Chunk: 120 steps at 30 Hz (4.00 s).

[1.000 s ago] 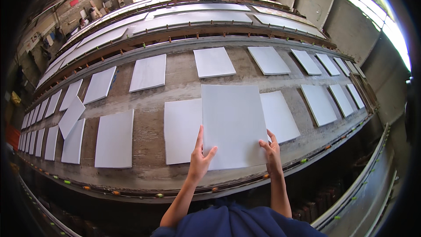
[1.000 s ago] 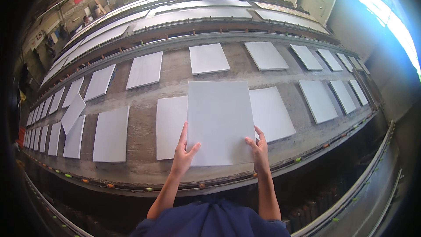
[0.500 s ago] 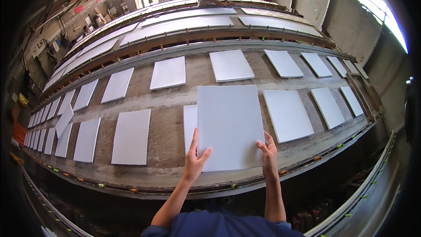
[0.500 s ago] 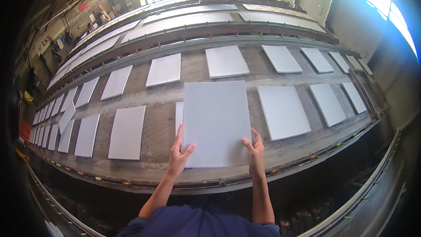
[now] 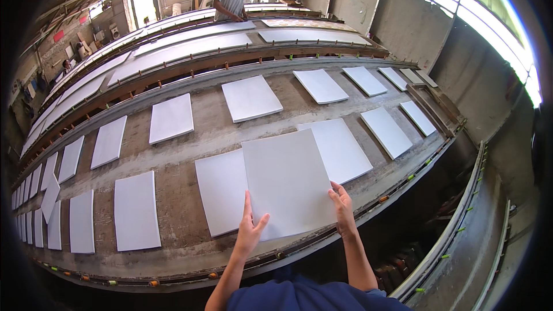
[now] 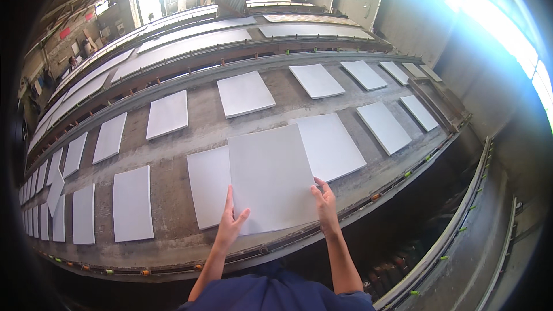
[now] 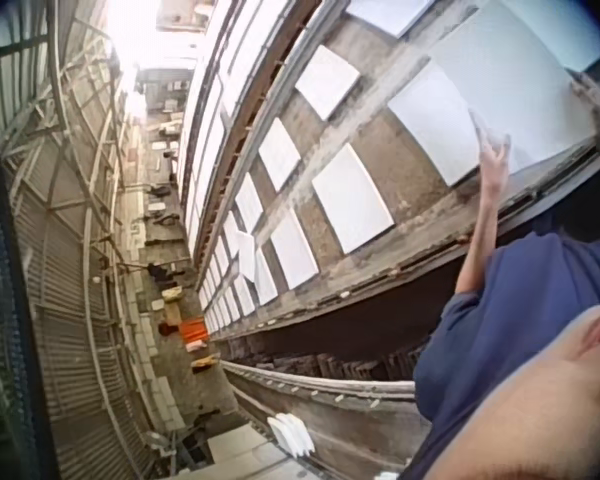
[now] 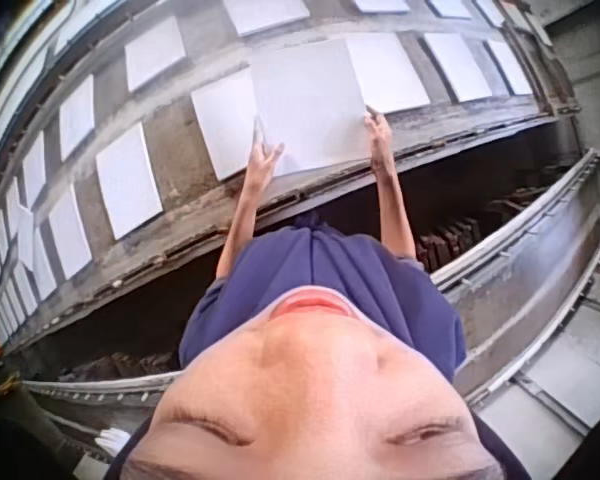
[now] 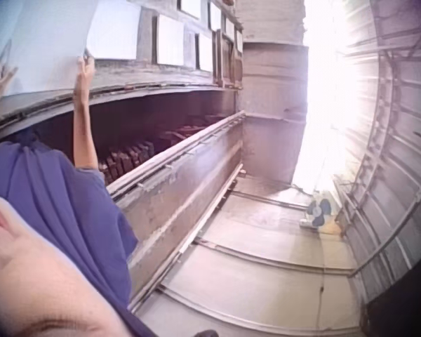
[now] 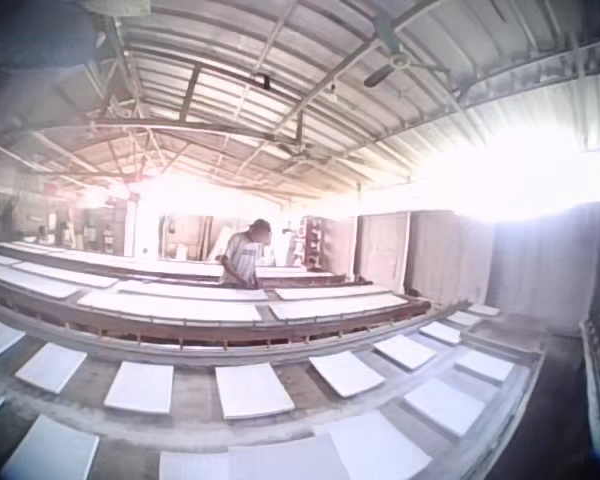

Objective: The person repeatedly picks up white rectangular panels from a stack and places them into a wooden frame on a conveyor belt. They smooth the panels down with their hands and then remove the frame to continue the process with the next panel.

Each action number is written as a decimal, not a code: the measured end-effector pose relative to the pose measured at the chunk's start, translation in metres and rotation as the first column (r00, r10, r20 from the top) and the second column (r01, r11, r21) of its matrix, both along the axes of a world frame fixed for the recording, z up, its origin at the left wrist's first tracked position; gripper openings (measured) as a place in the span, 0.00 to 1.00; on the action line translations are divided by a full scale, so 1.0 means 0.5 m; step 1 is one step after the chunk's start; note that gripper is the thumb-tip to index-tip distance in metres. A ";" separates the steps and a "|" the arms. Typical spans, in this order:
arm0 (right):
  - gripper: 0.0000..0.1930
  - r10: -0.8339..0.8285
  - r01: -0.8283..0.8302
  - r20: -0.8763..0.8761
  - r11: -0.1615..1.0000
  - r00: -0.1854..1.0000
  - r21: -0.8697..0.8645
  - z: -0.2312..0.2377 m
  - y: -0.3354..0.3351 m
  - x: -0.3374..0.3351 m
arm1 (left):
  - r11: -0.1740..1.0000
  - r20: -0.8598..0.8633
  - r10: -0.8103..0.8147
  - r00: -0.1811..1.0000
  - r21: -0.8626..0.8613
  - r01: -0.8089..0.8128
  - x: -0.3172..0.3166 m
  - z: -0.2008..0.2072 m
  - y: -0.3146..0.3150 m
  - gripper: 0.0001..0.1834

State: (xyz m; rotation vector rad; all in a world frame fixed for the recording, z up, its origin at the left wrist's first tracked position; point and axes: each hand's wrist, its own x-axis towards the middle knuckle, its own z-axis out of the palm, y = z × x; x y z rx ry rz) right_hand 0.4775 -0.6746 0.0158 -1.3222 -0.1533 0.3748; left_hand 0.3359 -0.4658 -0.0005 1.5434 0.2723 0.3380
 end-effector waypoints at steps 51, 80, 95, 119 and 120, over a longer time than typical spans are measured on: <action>0.23 -0.116 0.213 0.329 0.938 0.937 -0.274 0.050 -0.703 0.688 | 0.998 -0.037 -0.033 0.999 0.048 0.035 0.670 0.033 -0.657 0.40; 0.20 -0.358 0.383 0.273 0.923 0.893 -0.041 -0.001 -1.329 1.164 | 0.977 -0.029 -0.200 0.979 -0.084 0.197 1.236 0.078 -1.231 0.36; 0.23 -0.085 0.129 0.264 0.979 0.961 -0.155 0.043 -1.422 1.426 | 0.971 -0.066 -0.046 0.997 -0.239 0.029 1.397 0.064 -1.349 0.31; 0.24 0.072 0.029 0.309 0.951 0.948 -0.309 0.050 -1.719 2.006 | 0.995 -0.032 0.076 0.997 0.067 -0.074 1.869 0.069 -1.733 0.23; 0.23 0.059 0.067 0.343 0.936 0.937 -0.345 0.047 -1.722 2.020 | 0.994 -0.043 0.081 0.996 0.075 -0.078 1.871 0.055 -1.727 0.22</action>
